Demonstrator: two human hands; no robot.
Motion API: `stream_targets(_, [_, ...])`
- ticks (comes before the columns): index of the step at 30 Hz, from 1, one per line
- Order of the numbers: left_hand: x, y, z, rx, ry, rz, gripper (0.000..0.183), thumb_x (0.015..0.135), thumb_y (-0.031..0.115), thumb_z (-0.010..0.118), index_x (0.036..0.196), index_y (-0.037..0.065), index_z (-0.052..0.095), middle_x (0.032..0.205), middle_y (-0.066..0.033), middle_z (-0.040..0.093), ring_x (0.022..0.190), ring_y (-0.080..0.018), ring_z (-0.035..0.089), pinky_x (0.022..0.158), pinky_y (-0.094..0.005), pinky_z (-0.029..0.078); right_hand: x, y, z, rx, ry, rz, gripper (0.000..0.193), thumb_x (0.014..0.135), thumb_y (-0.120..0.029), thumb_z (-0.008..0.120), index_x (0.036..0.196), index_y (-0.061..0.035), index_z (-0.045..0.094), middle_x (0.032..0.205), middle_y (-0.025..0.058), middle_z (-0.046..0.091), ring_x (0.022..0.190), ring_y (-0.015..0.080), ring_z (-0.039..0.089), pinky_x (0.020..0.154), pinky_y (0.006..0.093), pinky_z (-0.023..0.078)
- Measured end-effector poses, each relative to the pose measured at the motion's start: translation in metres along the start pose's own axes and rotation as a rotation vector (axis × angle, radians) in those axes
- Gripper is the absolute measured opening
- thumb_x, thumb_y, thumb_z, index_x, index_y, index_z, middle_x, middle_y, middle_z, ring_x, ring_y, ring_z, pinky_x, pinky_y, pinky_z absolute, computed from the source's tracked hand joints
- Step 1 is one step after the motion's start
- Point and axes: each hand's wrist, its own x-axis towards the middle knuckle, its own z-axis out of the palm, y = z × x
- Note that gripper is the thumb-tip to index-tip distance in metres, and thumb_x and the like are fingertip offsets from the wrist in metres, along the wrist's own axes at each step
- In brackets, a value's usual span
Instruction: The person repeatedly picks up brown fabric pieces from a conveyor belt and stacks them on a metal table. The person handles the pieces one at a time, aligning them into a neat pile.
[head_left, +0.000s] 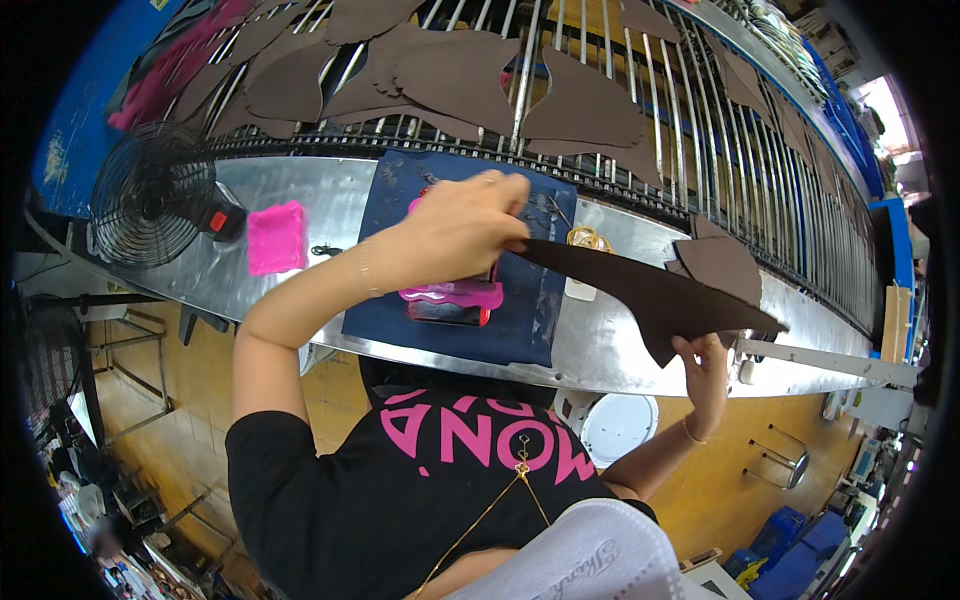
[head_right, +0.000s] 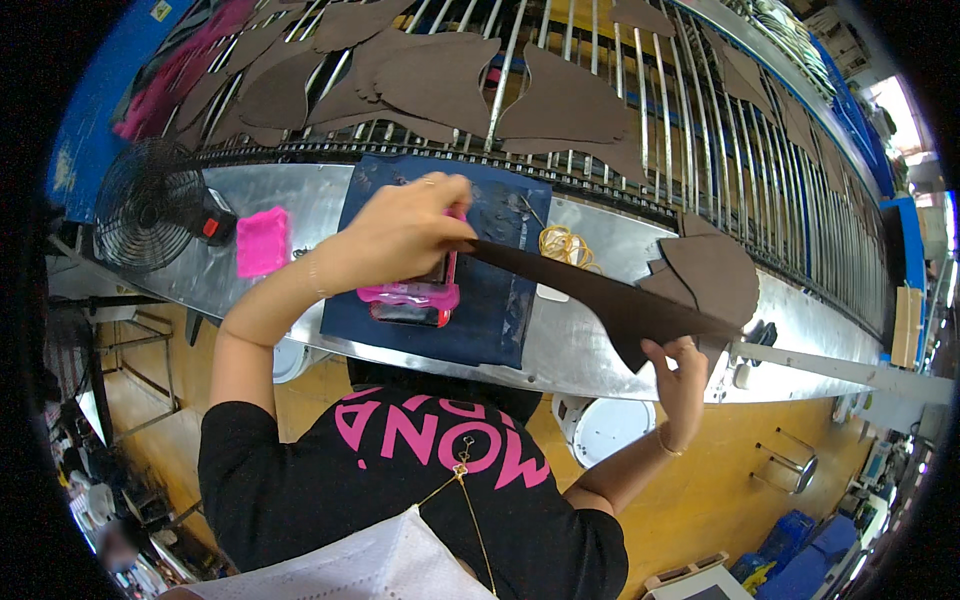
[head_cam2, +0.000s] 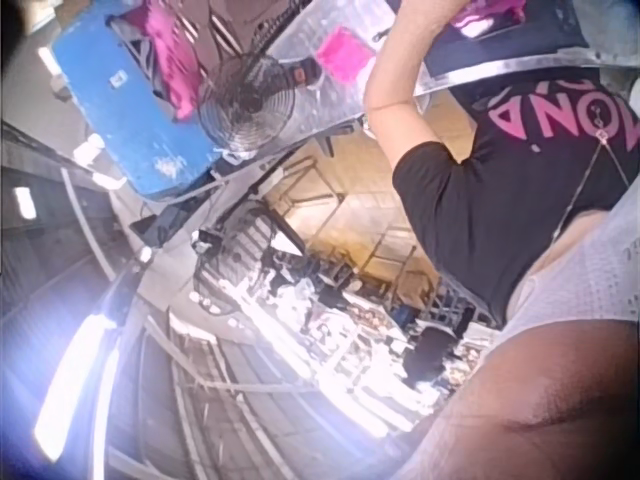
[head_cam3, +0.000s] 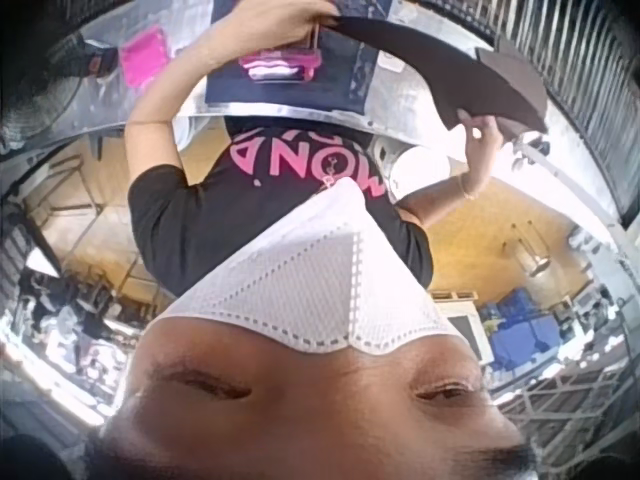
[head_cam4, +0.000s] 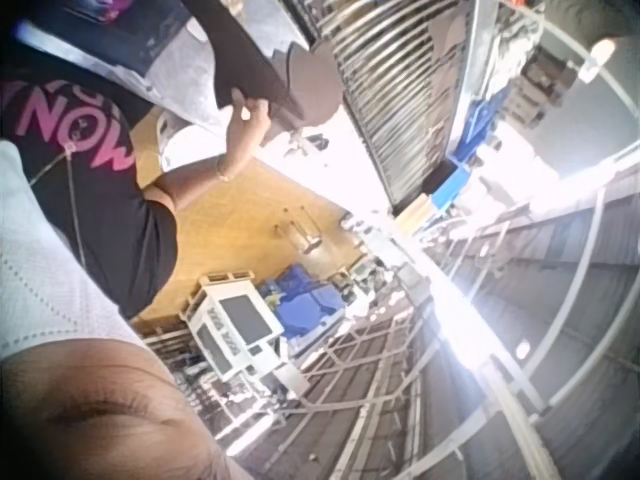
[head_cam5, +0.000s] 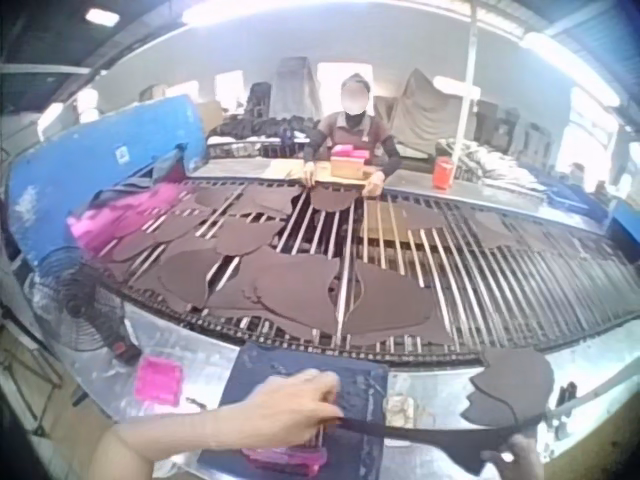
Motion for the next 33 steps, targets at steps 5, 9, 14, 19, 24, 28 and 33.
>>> stream_targets(5, [0.080, 0.011, 0.011, 0.017, 0.103, 0.223, 0.003, 0.073, 0.010, 0.068, 0.075, 0.008, 0.068, 0.092, -0.0087, 0.048, 0.094, -0.0260, 0.051, 0.074, -0.0369, 0.048, -0.002, -0.018, -0.048, 0.441, 0.341, 0.064, 0.028, 0.083, -0.013, 0.073, 0.103, 0.0021, 0.061, 0.089, 0.0020, 0.063, 0.077, 0.0094, 0.052, 0.069, 0.0227, 0.043])
stream_targets(9, [0.152, 0.019, -0.020, 0.292, 0.271, 0.364, 0.015, 0.076, 0.011, 0.068, 0.091, 0.009, 0.069, 0.104, -0.0104, 0.051, 0.105, -0.0291, 0.049, 0.088, -0.0366, 0.044, 0.002, -0.031, -0.070, 0.444, 0.596, 0.029, 0.042, 0.082, -0.006, 0.072, 0.118, 0.0010, 0.054, 0.099, 0.0079, 0.064, 0.089, 0.0120, 0.058, 0.077, 0.0219, 0.045])
stream_targets(14, [0.198, 0.023, -0.044, 0.596, 0.633, 0.529, 0.007, 0.070, 0.017, 0.065, 0.067, 0.016, 0.071, 0.111, -0.0023, 0.056, 0.111, -0.0249, 0.050, 0.087, -0.0374, 0.046, 0.044, -0.059, -0.071, 0.389, 0.461, -0.174, 0.048, 0.084, -0.001, 0.067, 0.129, -0.0042, 0.050, 0.101, 0.0098, 0.064, 0.092, 0.0109, 0.058, 0.079, 0.0207, 0.045])
stream_targets(19, [0.217, 0.019, -0.049, 0.728, 0.762, 0.520, 0.010, 0.077, 0.023, 0.061, 0.077, 0.023, 0.071, 0.123, -0.0006, 0.051, 0.117, -0.0243, 0.047, 0.095, -0.0419, 0.041, 0.132, -0.065, 0.003, 0.378, 0.324, 0.019, 0.018, 0.093, -0.017, 0.060, 0.099, -0.0006, 0.057, 0.086, 0.0063, 0.065, 0.049, 0.0119, 0.058, 0.048, 0.0224, 0.049])
stream_targets(24, [0.184, 0.003, -0.079, 0.348, 0.837, 0.402, 0.048, 0.078, 0.023, 0.070, 0.123, 0.021, 0.055, 0.133, -0.0147, 0.039, 0.126, -0.0337, 0.036, 0.103, -0.0469, 0.032, 0.217, -0.068, 0.103, 1.169, 0.153, -0.001, 0.014, 0.094, -0.005, 0.053, 0.105, 0.0002, 0.046, 0.094, 0.0143, 0.062, 0.070, 0.0251, 0.069, 0.058, 0.0317, 0.060])
stream_targets(28, [0.102, -0.014, -0.108, 0.331, 0.789, 0.142, 0.055, 0.077, 0.022, 0.072, 0.128, 0.019, 0.051, 0.135, -0.0174, 0.036, 0.126, -0.0378, 0.034, 0.104, -0.0491, 0.031, 0.280, -0.082, 0.154, 1.322, 0.088, 0.080, 0.019, 0.094, 0.000, 0.046, 0.111, 0.0015, 0.038, 0.099, 0.0178, 0.059, 0.075, 0.0297, 0.069, 0.059, 0.0330, 0.060])
stream_targets(33, [-0.012, -0.048, -0.089, 0.347, 0.724, -0.258, 0.069, 0.080, 0.019, 0.073, 0.139, 0.013, 0.038, 0.141, -0.0123, 0.025, 0.130, -0.0302, 0.031, 0.104, -0.0396, 0.035, 0.327, -0.085, 0.196, 1.409, 0.079, 0.206, 0.019, 0.093, 0.002, 0.045, 0.110, 0.0039, 0.035, 0.105, 0.0221, 0.055, 0.077, 0.0329, 0.069, 0.060, 0.0342, 0.061])
